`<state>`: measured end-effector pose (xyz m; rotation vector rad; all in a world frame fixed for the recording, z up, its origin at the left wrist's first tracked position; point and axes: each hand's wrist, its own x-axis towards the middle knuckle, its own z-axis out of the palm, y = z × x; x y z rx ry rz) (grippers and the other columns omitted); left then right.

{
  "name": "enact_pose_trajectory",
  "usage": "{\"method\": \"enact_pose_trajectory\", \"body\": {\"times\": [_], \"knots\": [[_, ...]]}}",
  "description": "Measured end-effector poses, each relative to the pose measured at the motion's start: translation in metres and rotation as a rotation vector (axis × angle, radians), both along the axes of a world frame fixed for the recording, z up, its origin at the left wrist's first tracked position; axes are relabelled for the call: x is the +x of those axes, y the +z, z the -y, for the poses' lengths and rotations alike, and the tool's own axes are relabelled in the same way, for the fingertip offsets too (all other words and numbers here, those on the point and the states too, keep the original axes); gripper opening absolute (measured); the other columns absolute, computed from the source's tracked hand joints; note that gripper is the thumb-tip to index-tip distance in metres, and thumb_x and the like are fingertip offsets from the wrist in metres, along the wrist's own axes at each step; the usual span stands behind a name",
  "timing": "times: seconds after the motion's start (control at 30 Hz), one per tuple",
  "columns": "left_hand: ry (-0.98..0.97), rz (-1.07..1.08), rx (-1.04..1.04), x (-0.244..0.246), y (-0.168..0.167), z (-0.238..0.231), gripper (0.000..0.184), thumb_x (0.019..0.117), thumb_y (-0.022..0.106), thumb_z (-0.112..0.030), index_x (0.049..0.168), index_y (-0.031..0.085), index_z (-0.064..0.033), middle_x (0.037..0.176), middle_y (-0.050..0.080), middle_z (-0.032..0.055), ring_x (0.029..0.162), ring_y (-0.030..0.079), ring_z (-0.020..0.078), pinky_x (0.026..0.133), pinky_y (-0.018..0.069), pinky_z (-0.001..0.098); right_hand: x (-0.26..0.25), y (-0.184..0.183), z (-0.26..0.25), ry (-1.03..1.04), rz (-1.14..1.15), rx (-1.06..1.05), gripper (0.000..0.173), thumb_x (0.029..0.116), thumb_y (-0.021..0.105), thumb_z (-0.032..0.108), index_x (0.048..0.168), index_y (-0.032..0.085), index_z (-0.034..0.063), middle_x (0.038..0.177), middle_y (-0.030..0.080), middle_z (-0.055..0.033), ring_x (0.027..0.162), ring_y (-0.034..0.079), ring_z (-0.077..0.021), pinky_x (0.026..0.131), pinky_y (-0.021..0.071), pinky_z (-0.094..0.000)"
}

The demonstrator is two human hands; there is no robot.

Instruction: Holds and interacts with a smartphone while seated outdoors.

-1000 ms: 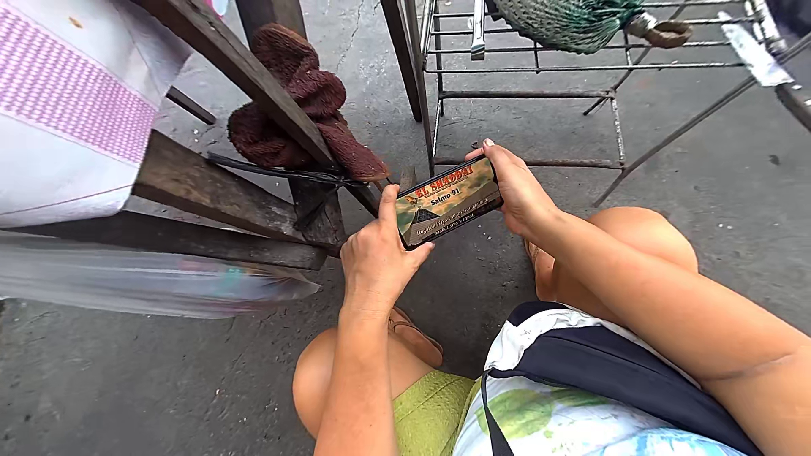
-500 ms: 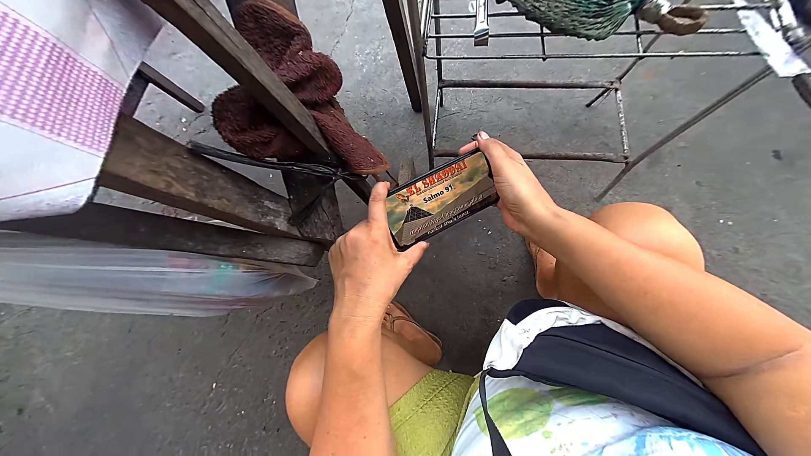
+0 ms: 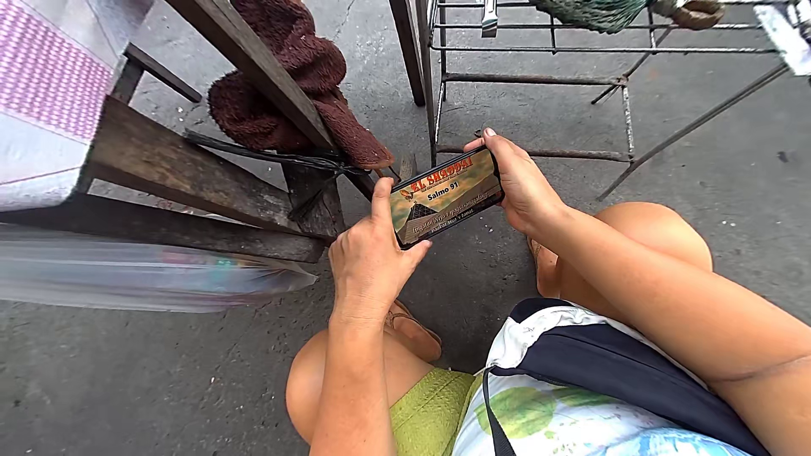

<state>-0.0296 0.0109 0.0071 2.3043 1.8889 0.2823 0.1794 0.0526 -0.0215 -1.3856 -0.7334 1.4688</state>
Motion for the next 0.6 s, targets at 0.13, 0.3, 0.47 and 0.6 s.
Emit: {"method": "enact_pose_trajectory", "body": {"times": [0.13,0.3,0.47,0.6], "knots": [[0.009,-0.023,-0.01,-0.0004,-0.0004,0.0,0.1,0.0725,0.091,-0.04,0.155,0.039,-0.0152,0.076,0.067,0.019,0.066,0.065,0.0416,0.059,0.0486,0.0608,-0.0012,0.0011,0.0004,0.0,-0.018,-0.014,0.046,0.1118,0.029,0.044,0.126,0.061,0.0128,0.11,0.067,-0.0086,0.102,0.067,-0.0188,0.085,0.0562,-0.0396],[0.014,-0.027,-0.016,-0.001,-0.0013,-0.001,0.101,0.0722,0.092,-0.041,0.155,0.039,-0.0153,0.075,0.067,0.0189,0.067,0.065,0.0423,0.06,0.0489,0.0612,-0.0016,0.0028,0.0007,-0.005,-0.021,-0.018,0.045,0.1117,0.031,0.043,0.126,0.061,0.0122,0.109,0.068,-0.009,0.101,0.067,-0.0198,0.085,0.057,-0.0405],[0.011,-0.025,-0.019,-0.0003,-0.0013,-0.0015,0.101,0.0725,0.092,-0.039,0.155,0.039,-0.0144,0.074,0.066,0.0194,0.065,0.064,0.0416,0.059,0.0483,0.0611,-0.0004,0.0027,0.0009,0.0,-0.019,-0.009,0.046,0.1116,0.031,0.044,0.126,0.061,0.0124,0.111,0.067,-0.009,0.103,0.066,-0.0196,0.086,0.056,-0.0409],[0.015,-0.021,-0.016,-0.0016,-0.0005,-0.0008,0.101,0.0722,0.092,-0.038,0.155,0.039,-0.0142,0.075,0.066,0.0199,0.066,0.064,0.0428,0.06,0.0483,0.0617,-0.0014,0.003,0.0002,0.006,-0.008,-0.01,0.046,0.1117,0.03,0.043,0.125,0.061,0.0126,0.11,0.067,-0.0088,0.101,0.066,-0.019,0.085,0.0559,-0.0402]]}}
